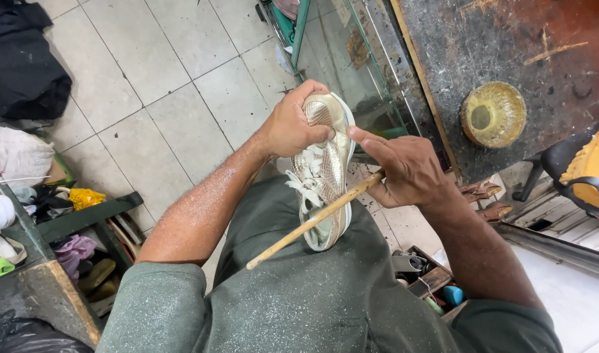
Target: Applying adhesive to the edges of a sneaker upper and sole for repair using a stick and brush.
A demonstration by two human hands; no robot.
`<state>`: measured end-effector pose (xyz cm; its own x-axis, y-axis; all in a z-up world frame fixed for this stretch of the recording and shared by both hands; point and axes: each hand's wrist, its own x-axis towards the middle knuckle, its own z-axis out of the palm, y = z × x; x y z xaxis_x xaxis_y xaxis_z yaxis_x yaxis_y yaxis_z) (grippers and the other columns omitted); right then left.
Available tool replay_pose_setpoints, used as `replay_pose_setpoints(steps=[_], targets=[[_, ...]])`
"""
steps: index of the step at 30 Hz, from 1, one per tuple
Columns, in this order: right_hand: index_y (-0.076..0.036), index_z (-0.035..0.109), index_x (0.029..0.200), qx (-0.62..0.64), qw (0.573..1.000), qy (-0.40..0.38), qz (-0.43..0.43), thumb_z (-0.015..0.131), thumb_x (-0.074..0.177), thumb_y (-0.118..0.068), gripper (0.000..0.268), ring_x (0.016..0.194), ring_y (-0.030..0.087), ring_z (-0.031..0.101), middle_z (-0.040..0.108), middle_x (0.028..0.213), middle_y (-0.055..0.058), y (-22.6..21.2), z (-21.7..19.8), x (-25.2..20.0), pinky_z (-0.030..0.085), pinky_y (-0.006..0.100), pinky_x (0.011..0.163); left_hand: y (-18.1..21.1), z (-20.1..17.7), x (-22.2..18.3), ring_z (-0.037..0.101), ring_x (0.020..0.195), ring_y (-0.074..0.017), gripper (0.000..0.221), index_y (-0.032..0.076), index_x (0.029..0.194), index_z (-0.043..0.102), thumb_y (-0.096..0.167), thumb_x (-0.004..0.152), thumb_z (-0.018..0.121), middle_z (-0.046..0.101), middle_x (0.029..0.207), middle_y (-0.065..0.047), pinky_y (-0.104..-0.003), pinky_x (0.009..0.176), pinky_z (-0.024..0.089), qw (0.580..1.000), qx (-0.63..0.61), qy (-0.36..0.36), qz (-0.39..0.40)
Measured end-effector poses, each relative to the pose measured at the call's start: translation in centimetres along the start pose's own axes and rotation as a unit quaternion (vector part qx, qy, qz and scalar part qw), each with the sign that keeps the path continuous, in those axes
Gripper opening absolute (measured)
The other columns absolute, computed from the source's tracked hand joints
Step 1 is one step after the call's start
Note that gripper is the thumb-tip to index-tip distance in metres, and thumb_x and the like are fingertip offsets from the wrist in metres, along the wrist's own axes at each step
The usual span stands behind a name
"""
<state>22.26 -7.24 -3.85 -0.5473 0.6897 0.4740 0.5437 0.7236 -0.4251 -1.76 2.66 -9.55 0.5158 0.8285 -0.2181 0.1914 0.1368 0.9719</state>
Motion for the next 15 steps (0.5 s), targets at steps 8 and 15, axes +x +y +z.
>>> replay_pose_setpoints(steps=[8,15], targets=[[0.004,0.065,0.112,0.422,0.856,0.192,0.228,0.062,0.083,0.003,0.029,0.037,0.021,0.052,0.057,0.051,0.013,2.6,3.7,-4.3,0.044,0.031,0.041,2.1,-0.5,-0.9,0.070,0.091,-0.0256,0.053,0.019,0.117,0.063,0.012,0.070,0.085,0.072,0.100,-0.011,-0.042,0.078,0.057,0.999,-0.012,0.011,0.032],[0.001,0.074,0.089,0.359,0.809,0.217,0.411,0.063,0.101,-0.015,0.023,0.046,0.015,0.061,0.070,0.081,0.019,1.1,5.5,-0.1,0.051,0.031,0.044,4.0,0.0,-1.3,0.069,0.092,-0.0265,0.051,0.016,0.117,0.062,0.010,0.070,0.082,0.070,0.099,-0.013,-0.043,0.077,0.057,0.999,-0.002,-0.005,0.054]])
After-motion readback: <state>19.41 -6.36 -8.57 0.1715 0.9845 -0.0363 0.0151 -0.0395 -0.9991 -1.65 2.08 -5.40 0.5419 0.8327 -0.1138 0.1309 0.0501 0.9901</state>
